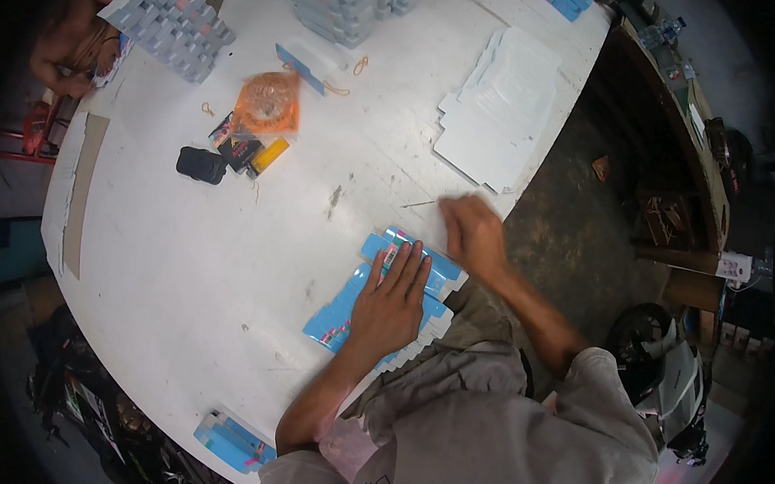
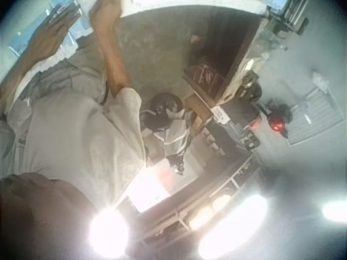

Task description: The person folds blue printed paper sheets into small box shapes on a white table, then stacks the finished boxes. The person also gathers and aligns the stack of completed boxes before placing them aside.

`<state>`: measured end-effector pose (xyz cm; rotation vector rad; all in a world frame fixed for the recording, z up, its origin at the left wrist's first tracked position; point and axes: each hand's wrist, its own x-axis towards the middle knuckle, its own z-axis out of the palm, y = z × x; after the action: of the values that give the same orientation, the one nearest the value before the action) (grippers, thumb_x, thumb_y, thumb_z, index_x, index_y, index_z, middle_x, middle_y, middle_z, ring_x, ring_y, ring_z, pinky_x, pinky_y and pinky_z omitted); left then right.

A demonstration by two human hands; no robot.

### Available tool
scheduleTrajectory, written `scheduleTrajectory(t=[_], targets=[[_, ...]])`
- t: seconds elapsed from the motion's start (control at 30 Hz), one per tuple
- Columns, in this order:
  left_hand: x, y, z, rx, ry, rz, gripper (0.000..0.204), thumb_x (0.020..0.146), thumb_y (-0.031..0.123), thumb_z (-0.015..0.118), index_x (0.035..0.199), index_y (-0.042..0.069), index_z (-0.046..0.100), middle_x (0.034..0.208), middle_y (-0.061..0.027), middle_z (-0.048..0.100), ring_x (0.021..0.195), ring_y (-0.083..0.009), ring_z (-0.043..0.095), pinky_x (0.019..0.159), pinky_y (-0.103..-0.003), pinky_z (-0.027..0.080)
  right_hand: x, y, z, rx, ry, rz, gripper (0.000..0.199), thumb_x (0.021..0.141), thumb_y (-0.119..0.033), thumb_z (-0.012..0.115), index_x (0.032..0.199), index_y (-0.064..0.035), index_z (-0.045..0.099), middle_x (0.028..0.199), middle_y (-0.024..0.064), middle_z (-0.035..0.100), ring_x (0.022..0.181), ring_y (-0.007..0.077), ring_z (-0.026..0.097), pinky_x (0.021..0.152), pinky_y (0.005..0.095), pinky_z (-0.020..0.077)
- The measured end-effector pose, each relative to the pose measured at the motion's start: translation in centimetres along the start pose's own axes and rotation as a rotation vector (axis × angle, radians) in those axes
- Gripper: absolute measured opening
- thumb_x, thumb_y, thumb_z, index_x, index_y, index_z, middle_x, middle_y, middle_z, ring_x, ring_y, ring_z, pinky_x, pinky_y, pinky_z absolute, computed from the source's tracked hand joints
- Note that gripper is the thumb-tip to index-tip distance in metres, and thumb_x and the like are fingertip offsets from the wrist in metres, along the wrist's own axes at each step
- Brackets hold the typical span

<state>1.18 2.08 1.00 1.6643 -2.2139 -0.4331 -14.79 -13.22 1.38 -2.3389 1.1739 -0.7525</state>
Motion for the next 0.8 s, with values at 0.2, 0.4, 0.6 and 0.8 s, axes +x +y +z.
scheduleTrajectory(t=[0.2,0.4,0.6,0.8], targets=[[0.0,-0.3,-0.2,-0.056,0.052,-0.044,0.061,0.097,0.020,0.055,0.152,-0.005,0.046,0.164,-0.0249,0.038,0.154,-0.0383,0.035,0.128,-0.059,0.020,0.6,-2.7,-4.1,0.311,-0.696,0.307,0.020,0.096,-0.008,0.071,0.112,0.0038,0.072,0.094,0.0200,0.074,0.084,0.0288,0.072,0.074,0.0369,0.0546],[-1.1,-0.2,0.6,0.073,0.079,0.019,0.071,0.092,0.025,0.061,0.153,-0.007,0.043,0.164,-0.0265,0.037,0.155,-0.0411,0.033,0.127,-0.062,0.021,-1.6,-2.5,-3.1,0.698,-0.715,0.346,0.025,0.092,-0.010,0.073,0.114,0.0010,0.073,0.090,0.0200,0.075,0.083,0.0324,0.073,0.076,0.0390,0.0557],[-0.4,-0.3,-1.0,-0.133,-0.026,-0.021,0.070,0.092,0.028,0.067,0.149,-0.007,0.048,0.161,-0.0264,0.042,0.154,-0.0411,0.036,0.126,-0.060,0.025,3.1,0.9,-1.7,-0.332,0.203,-0.198,0.044,0.088,-0.008,0.074,0.132,-0.0065,0.069,0.109,0.0205,0.073,0.105,0.0376,0.069,0.094,0.0444,0.0537],[-0.5,-0.7,1.9,-0.184,0.079,-0.023,0.061,0.098,0.030,0.064,0.149,-0.002,0.053,0.158,-0.0269,0.046,0.149,-0.0416,0.042,0.121,-0.056,0.033,-2.2,1.7,-1.0,0.145,-0.138,-0.037,0.049,0.091,0.002,0.066,0.140,-0.0019,0.061,0.109,0.0222,0.065,0.095,0.0386,0.064,0.086,0.0480,0.0528]])
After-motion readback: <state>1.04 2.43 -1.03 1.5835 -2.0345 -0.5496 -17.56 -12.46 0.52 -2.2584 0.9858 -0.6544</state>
